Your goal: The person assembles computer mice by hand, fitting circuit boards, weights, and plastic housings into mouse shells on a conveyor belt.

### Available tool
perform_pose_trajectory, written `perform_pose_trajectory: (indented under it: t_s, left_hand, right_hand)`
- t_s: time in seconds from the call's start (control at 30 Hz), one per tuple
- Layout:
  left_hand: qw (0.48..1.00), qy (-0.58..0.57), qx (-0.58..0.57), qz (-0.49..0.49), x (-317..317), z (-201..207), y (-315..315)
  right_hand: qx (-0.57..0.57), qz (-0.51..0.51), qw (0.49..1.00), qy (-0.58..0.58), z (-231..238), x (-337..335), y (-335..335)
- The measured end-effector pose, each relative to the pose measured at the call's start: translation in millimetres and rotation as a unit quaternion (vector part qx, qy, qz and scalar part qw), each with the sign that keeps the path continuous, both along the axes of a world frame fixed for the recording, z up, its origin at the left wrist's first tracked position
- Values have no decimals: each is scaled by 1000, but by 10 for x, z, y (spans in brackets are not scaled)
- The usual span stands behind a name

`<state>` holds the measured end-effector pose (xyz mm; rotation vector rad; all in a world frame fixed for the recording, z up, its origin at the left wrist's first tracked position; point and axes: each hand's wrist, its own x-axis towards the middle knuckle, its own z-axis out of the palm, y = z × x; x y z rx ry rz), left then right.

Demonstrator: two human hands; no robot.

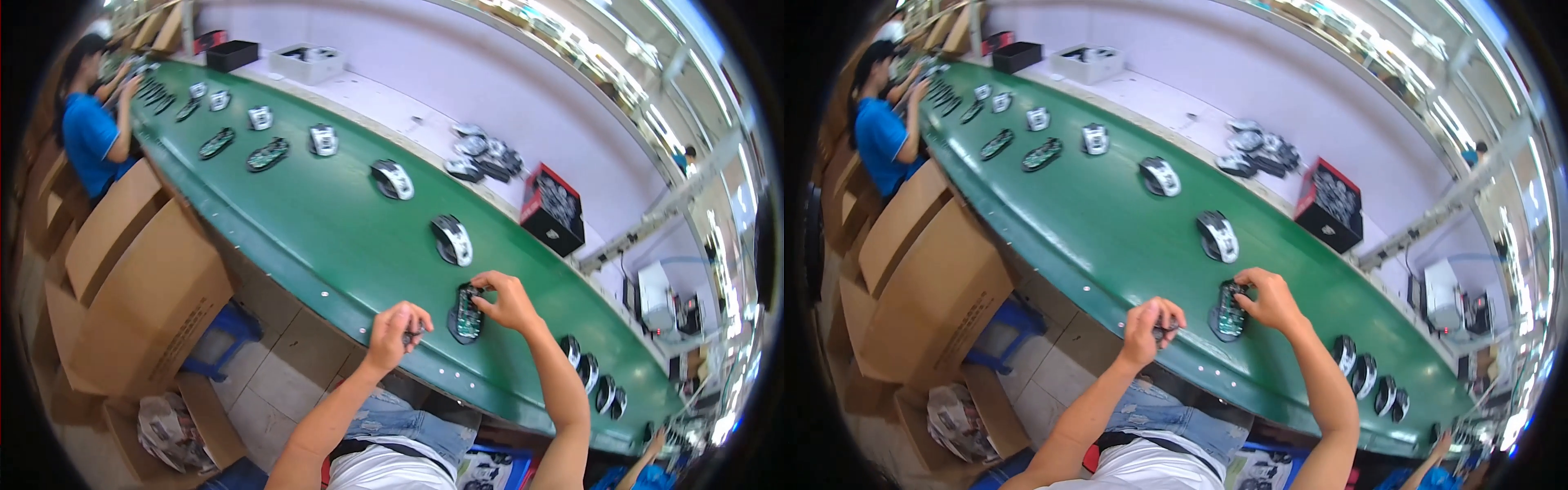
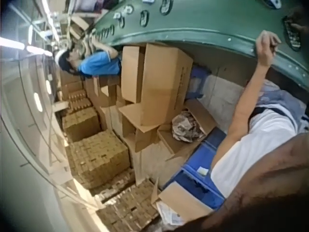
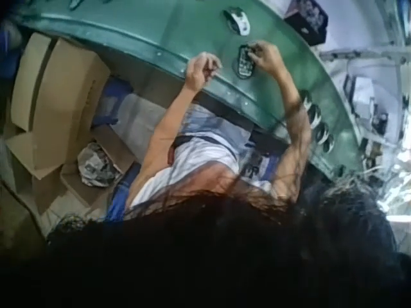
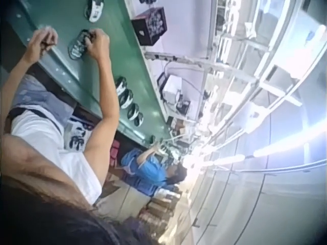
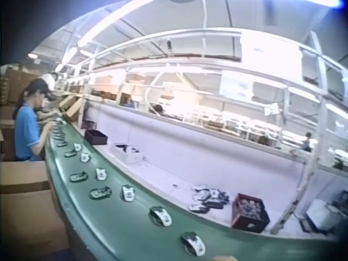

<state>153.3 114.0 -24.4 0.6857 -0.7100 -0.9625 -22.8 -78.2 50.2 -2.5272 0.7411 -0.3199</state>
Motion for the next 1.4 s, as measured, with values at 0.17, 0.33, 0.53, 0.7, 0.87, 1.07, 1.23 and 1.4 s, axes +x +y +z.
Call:
perform_pose_trajectory:
  t_s: [0.17, 0.33, 0.53, 0.7, 0.87, 1.07, 1.23, 1.4]
  left_hand:
    - [999, 43, 18, 6, 20, 36, -69]
    - [1000, 24, 19, 7, 28, 54, -104]
    - [999, 12, 34, 29, -73, 78, -99]
    - [998, 3, 52, 30, -125, 87, -94]
    - [999, -2, 47, 25, -92, 82, -102]
    - [998, -22, 52, 21, -60, 107, -59]
    - [998, -8, 49, 26, -61, 108, -73]
    - [999, -4, 44, 16, -56, 60, -73]
  right_hand:
    - [20, -135, 990, 40, 77, -882, 11]
    - [-111, -86, 989, -42, 73, -477, -312]
    - [-52, -117, 989, 80, -185, 1024, -366]
    - [-70, -139, 986, 63, -358, 852, -376]
    - [-6, -75, 995, -70, -310, 333, -152]
    - [186, -107, 923, -321, 371, -771, 486]
    - [114, -276, 917, -265, 272, -1280, 655]
    - [176, -314, 874, -326, 18, -1215, 682]
